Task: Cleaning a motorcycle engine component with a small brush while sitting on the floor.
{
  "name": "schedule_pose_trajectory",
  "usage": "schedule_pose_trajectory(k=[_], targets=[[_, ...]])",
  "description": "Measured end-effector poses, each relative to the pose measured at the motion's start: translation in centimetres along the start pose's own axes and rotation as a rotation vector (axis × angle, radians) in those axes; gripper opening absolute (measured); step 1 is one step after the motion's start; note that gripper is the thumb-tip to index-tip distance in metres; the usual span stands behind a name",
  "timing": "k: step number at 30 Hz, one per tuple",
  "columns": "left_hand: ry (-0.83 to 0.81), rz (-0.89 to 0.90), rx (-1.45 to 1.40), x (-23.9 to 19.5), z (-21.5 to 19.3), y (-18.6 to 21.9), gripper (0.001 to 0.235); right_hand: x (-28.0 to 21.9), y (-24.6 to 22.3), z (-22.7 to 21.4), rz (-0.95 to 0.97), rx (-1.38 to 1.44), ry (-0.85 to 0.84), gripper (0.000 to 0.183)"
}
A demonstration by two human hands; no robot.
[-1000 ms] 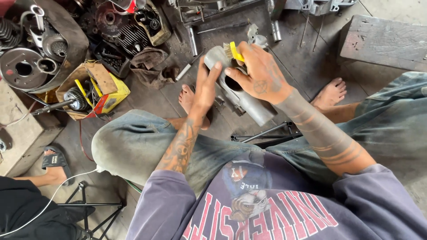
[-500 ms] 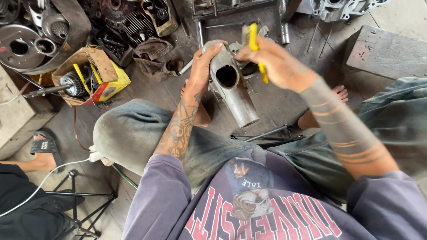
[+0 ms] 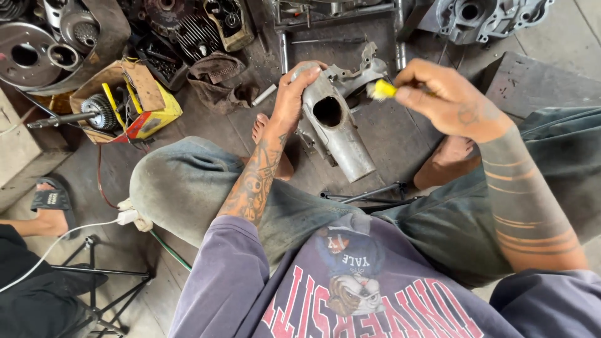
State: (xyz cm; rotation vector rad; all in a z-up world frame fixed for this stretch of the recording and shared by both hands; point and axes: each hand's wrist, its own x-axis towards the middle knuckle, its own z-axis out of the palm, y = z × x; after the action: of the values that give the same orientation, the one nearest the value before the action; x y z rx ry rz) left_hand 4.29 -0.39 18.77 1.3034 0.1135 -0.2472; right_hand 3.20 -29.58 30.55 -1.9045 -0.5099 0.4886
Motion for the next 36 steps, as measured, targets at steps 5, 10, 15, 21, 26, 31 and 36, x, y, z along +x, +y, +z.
schedule_pose_trajectory(k=[5, 10, 15, 21, 26, 31, 36], targets=[[0.007, 0.002, -0.078, 0.2, -0.9, 0.1, 0.036, 0.0, -0.2, 2.9, -0.282, -0.088, -0.084, 0.014], [-0.025, 0.028, -0.017, 0.0, -1.8, -0.2, 0.033, -0.2, 3.1, 2.6, -0.218, -0.415, 0.047, 0.006], [-0.045, 0.039, -0.025, -0.3, -0.8, 0.3, 0.035, -0.2, 0.3, 1.7, -0.154, -0.196, 0.132, 0.007], [-0.137, 0.052, 0.097, -0.3, 1.8, 0.8, 0.029, 0.9, 2.3, 0.8, -0.306, -0.566, -0.020, 0.007], [-0.289, 0.110, 0.108, 0.3, 2.8, -0.2, 0.027, 0.0, -0.5, 1.1, -0.315, -0.543, -0.150, 0.006], [-0.308, 0.087, 0.129, 0.6, 3.2, -0.2, 0.029, 0.1, 2.3, 0.0, -0.291, -0.569, -0.037, 0.008], [-0.283, 0.071, 0.132, 0.6, 3.3, 0.8, 0.029, 0.1, 1.4, 1.0, -0.286, -0.403, -0.164, 0.008]])
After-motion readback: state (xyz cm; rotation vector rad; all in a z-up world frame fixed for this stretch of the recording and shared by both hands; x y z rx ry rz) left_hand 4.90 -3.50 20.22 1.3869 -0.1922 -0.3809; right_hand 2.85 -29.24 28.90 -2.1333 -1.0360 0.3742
